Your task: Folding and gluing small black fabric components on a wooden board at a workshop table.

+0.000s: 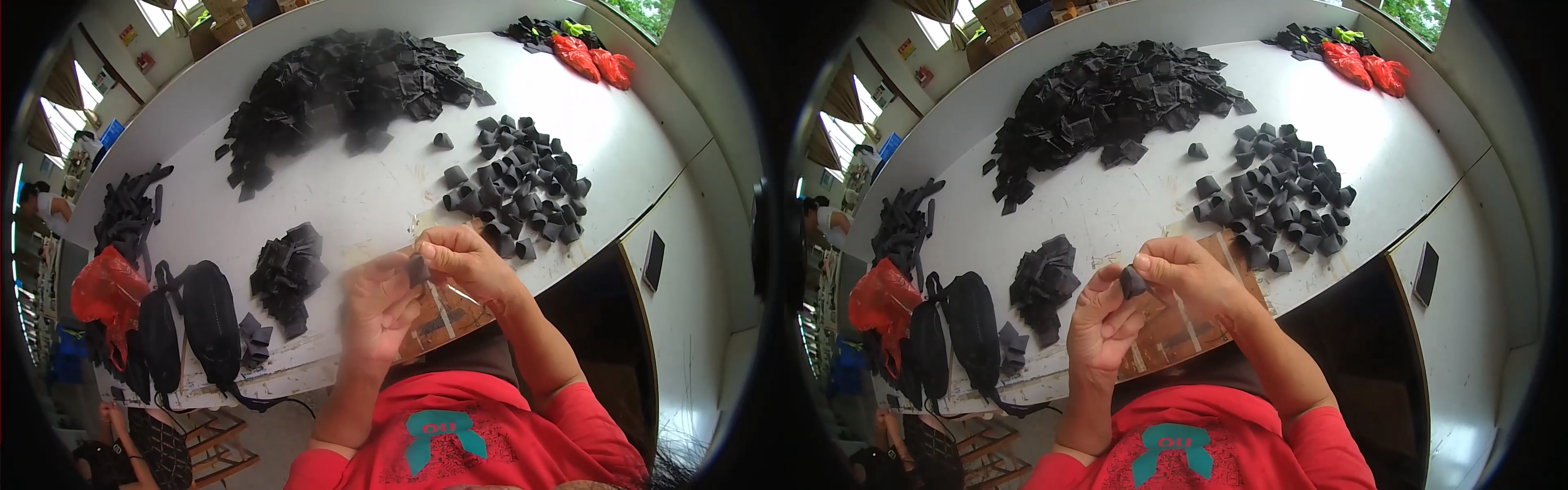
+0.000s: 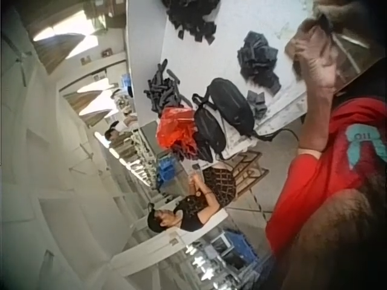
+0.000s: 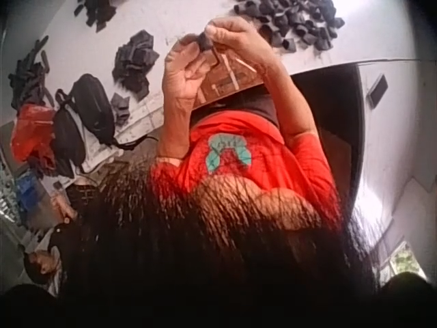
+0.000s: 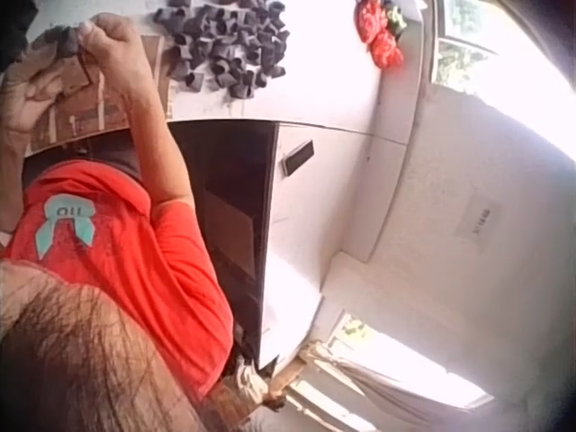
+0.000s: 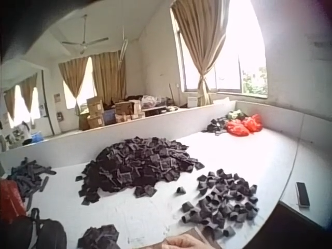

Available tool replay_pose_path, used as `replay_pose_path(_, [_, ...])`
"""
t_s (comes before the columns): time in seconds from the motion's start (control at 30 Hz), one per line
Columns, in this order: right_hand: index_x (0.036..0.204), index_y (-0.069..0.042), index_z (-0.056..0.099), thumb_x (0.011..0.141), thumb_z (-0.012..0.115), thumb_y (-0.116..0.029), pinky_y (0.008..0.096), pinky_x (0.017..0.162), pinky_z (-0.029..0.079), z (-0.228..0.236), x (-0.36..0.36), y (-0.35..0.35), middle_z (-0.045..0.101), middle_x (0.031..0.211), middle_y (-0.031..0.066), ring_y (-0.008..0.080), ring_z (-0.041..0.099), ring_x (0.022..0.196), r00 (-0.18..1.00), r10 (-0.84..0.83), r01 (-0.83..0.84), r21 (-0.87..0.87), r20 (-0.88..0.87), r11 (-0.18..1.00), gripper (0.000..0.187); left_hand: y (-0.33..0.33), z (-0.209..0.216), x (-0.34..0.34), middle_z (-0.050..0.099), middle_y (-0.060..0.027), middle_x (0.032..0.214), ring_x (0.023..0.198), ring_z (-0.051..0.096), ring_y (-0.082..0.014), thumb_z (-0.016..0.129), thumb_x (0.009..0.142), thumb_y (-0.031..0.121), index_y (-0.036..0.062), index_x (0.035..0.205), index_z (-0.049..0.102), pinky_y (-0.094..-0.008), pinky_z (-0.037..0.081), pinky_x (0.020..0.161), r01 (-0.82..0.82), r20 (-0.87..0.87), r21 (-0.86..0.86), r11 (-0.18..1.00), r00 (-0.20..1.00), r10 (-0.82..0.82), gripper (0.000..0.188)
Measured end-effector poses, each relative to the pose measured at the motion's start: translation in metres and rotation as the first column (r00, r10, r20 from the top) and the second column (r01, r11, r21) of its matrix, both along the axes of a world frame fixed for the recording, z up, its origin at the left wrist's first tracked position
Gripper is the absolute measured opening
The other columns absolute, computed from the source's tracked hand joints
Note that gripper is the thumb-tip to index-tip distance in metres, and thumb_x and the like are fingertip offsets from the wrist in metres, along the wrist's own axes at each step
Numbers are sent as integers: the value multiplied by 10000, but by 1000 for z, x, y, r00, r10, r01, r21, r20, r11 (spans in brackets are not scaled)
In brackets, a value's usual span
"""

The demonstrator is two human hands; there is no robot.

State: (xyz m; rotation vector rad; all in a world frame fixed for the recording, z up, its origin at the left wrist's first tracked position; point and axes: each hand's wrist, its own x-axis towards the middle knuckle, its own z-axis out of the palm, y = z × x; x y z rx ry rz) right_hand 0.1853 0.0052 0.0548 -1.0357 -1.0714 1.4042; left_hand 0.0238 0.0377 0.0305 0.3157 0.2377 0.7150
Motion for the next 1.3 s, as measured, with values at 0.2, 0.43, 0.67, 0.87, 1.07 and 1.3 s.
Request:
replay_pose_path(0.2, [779,-8,554,820,604,-202,229,477,344,0,-5,-5,498,621,33,101,440,522,761,-480,300,420,435,857,204,-6,23,12,512,-96,1084,856,503,-114,588,787,12,-31,1173,451,-233,401,806,-205,-256,635,745,854,453,412])
replay_pose_path(0.43, [882,-28,583,719,681,-180,290,542,467,17,-17,-27,546,766,88,208,570,626,576,-655,259,651,488,713,243,-1,30,15,586,-97,876,870,505,-136,556,842,67,-7,890,581,-275,385,819,-189,-227,794,578,789,570,92])
replay_pose_path(0.67, [901,-30,570,638,739,-215,294,503,462,16,-24,-21,547,754,87,218,565,608,422,-728,141,754,541,642,364,-1,25,9,574,-68,829,824,509,-172,537,857,123,36,865,587,-331,388,813,-442,-74,614,653,792,606,100])
replay_pose_path(0.87, [983,-25,558,647,730,-142,268,500,455,28,-25,-31,556,750,80,184,564,595,510,-694,214,707,508,674,395,-3,35,20,582,-67,850,860,504,-173,565,840,123,42,904,609,-341,377,842,-462,-39,531,711,825,564,112])
replay_pose_path(1.07, [1056,-52,550,628,743,-124,270,519,456,26,-15,-33,559,763,74,161,560,608,643,-659,379,585,391,717,475,-13,38,28,601,-71,879,838,529,-136,575,830,57,14,904,611,-311,370,844,-432,-149,656,619,730,668,93])
replay_pose_path(1.3, [868,-46,609,616,701,-51,297,507,451,21,-22,-24,536,696,71,214,553,591,529,-648,207,658,547,724,268,-15,24,16,605,-67,864,831,534,-142,563,836,56,3,897,609,-306,390,818,-462,-168,553,694,754,635,93])
